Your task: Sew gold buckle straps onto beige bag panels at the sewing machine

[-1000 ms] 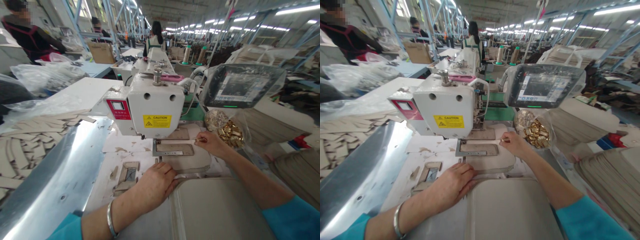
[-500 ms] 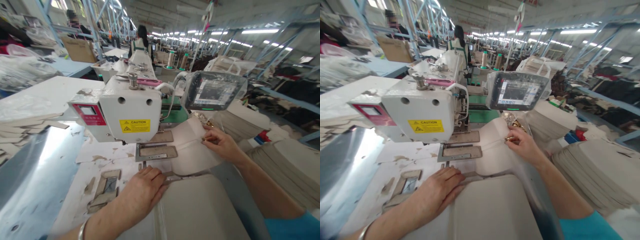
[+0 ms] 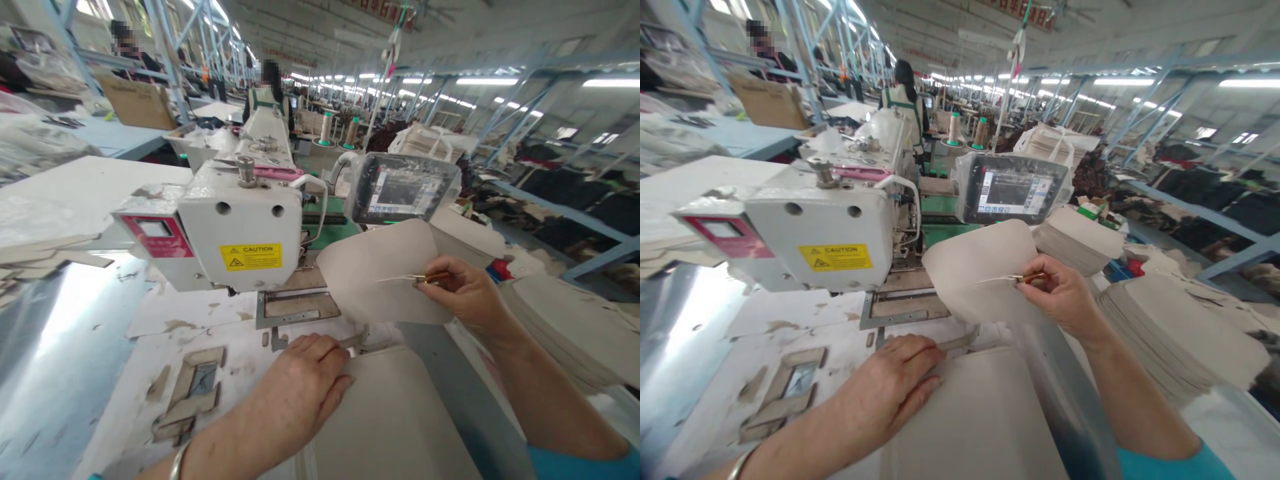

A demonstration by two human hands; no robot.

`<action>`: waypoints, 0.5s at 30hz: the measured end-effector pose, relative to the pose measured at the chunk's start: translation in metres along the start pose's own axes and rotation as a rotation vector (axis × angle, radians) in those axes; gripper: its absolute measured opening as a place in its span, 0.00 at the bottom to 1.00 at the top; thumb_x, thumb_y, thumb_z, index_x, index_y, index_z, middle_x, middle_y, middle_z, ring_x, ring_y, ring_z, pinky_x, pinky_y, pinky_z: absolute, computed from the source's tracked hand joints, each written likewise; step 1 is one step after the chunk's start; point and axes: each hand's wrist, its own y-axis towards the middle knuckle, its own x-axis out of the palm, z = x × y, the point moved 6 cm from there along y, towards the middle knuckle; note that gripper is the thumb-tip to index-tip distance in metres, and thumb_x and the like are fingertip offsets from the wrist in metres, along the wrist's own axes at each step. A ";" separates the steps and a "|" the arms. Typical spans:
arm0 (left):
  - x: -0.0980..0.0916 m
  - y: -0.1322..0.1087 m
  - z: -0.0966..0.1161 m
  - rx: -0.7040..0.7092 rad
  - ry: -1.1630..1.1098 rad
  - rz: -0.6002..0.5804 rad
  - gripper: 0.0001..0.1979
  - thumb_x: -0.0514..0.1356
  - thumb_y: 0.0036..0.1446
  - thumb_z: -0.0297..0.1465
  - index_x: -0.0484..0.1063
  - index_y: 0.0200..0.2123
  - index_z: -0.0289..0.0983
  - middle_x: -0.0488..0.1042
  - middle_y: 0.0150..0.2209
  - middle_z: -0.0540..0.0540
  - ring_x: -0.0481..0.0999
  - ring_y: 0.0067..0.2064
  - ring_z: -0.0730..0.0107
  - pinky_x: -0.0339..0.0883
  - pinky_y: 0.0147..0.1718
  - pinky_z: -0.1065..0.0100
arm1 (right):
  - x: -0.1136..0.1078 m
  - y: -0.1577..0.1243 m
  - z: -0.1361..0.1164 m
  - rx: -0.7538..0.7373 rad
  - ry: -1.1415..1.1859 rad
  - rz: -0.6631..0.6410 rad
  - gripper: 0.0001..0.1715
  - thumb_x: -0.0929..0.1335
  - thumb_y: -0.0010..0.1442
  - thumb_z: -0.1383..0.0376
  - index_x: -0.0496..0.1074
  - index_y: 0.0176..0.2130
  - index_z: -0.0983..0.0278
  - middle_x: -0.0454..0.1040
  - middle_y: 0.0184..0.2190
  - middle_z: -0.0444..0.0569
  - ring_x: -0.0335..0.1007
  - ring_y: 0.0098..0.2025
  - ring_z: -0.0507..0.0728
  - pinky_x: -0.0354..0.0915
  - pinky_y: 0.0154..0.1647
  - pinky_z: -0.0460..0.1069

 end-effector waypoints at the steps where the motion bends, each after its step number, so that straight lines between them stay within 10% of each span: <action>1: 0.000 0.001 0.002 0.011 -0.003 0.005 0.10 0.55 0.65 0.32 0.72 0.46 0.37 0.75 0.44 0.42 0.76 0.45 0.57 0.74 0.46 0.54 | -0.002 -0.002 -0.002 0.001 0.007 0.005 0.15 0.76 0.48 0.57 0.70 0.32 0.60 0.74 0.27 0.44 0.72 0.29 0.52 0.70 0.31 0.46; 10: -0.022 0.055 0.036 0.113 0.079 0.183 0.27 0.54 0.66 0.34 0.52 0.65 0.37 0.69 0.52 0.39 0.71 0.52 0.55 0.69 0.51 0.53 | 0.010 -0.017 -0.021 0.001 0.008 -0.031 0.19 0.77 0.47 0.53 0.71 0.31 0.60 0.75 0.28 0.47 0.74 0.31 0.55 0.72 0.33 0.48; 15: -0.027 0.079 0.033 0.075 0.275 0.142 0.19 0.56 0.65 0.36 0.66 0.57 0.37 0.70 0.49 0.40 0.70 0.50 0.51 0.67 0.48 0.50 | 0.002 -0.021 -0.015 0.072 0.057 -0.008 0.18 0.77 0.45 0.56 0.70 0.32 0.61 0.76 0.28 0.46 0.73 0.31 0.54 0.70 0.32 0.46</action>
